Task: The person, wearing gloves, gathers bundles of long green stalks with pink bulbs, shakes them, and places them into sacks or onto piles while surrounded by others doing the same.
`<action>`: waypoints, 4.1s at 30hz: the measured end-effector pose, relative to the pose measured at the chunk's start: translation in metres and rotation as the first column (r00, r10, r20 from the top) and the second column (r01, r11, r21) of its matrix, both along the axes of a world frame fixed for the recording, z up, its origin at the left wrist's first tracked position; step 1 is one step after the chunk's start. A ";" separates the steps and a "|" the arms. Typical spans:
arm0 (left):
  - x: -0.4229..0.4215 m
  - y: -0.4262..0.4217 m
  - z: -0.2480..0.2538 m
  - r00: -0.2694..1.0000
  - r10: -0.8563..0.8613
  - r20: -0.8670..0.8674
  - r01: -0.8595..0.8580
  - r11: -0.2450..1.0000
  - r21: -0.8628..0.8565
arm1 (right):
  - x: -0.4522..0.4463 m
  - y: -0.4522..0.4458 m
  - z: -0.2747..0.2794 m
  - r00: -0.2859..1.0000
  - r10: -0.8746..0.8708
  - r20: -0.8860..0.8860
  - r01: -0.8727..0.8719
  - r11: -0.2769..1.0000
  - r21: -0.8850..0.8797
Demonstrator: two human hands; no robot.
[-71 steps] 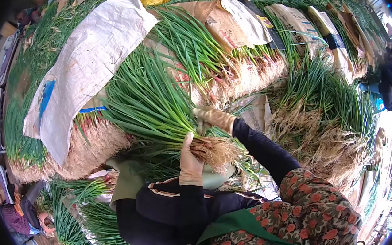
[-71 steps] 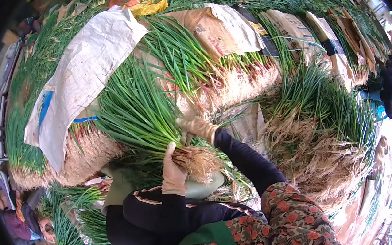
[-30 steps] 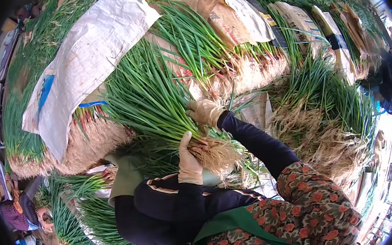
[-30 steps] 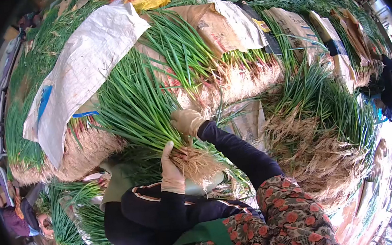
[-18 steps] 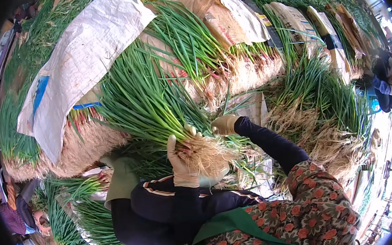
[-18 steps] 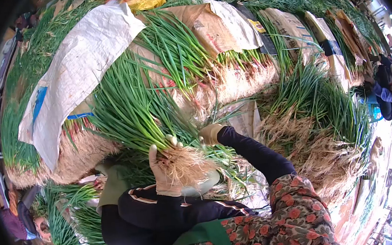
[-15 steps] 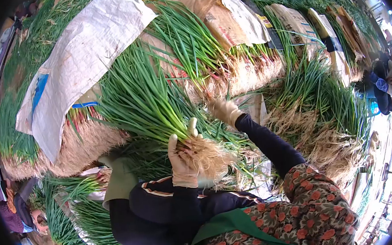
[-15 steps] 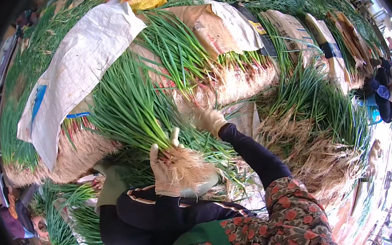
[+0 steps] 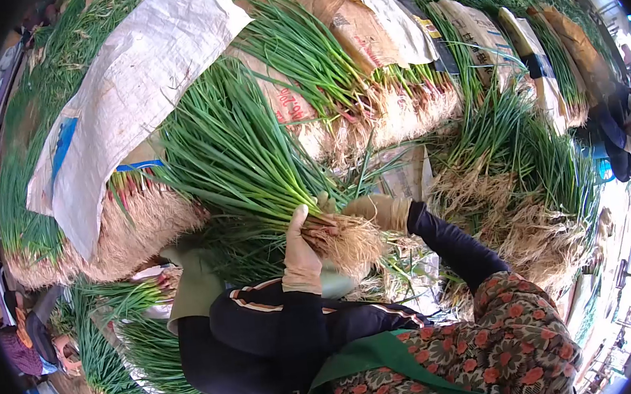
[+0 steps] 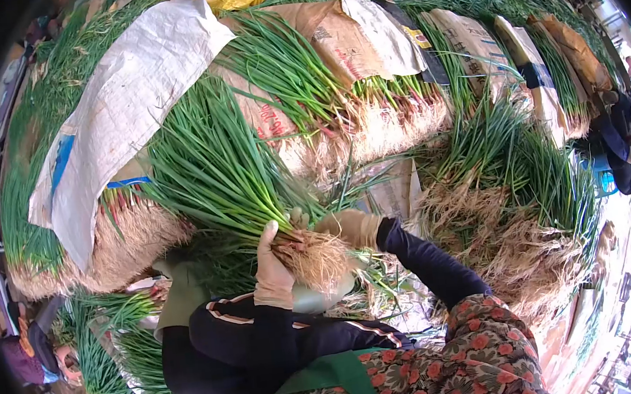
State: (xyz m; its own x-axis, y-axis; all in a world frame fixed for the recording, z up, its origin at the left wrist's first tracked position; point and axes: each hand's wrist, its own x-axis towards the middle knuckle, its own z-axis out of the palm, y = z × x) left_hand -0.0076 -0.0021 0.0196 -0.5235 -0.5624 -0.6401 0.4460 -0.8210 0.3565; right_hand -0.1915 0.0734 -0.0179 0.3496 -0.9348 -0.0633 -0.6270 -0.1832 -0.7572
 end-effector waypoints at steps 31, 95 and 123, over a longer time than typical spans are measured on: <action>0.064 -0.020 0.020 0.381 0.080 -0.921 -0.003 0.996 0.085 | 0.033 -0.050 -0.036 0.810 -0.490 -0.320 0.584 0.722 0.371; 0.070 0.055 0.024 0.927 0.052 -0.370 -0.089 0.993 -0.082 | 0.055 -0.031 0.026 0.982 -0.072 -0.172 0.054 0.993 -0.108; 0.063 0.038 0.014 0.912 -0.075 -0.403 0.013 0.988 -0.155 | 0.067 -0.043 0.019 0.564 -0.547 0.619 0.251 0.827 0.503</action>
State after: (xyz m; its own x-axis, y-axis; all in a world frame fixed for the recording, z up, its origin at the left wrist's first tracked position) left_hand 0.0553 0.0355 0.0337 -0.7470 -0.6032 -0.2795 0.5421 -0.7960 0.2693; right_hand -0.1249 0.0305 0.0015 0.0129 -0.9563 -0.2920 0.1960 0.2888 -0.9371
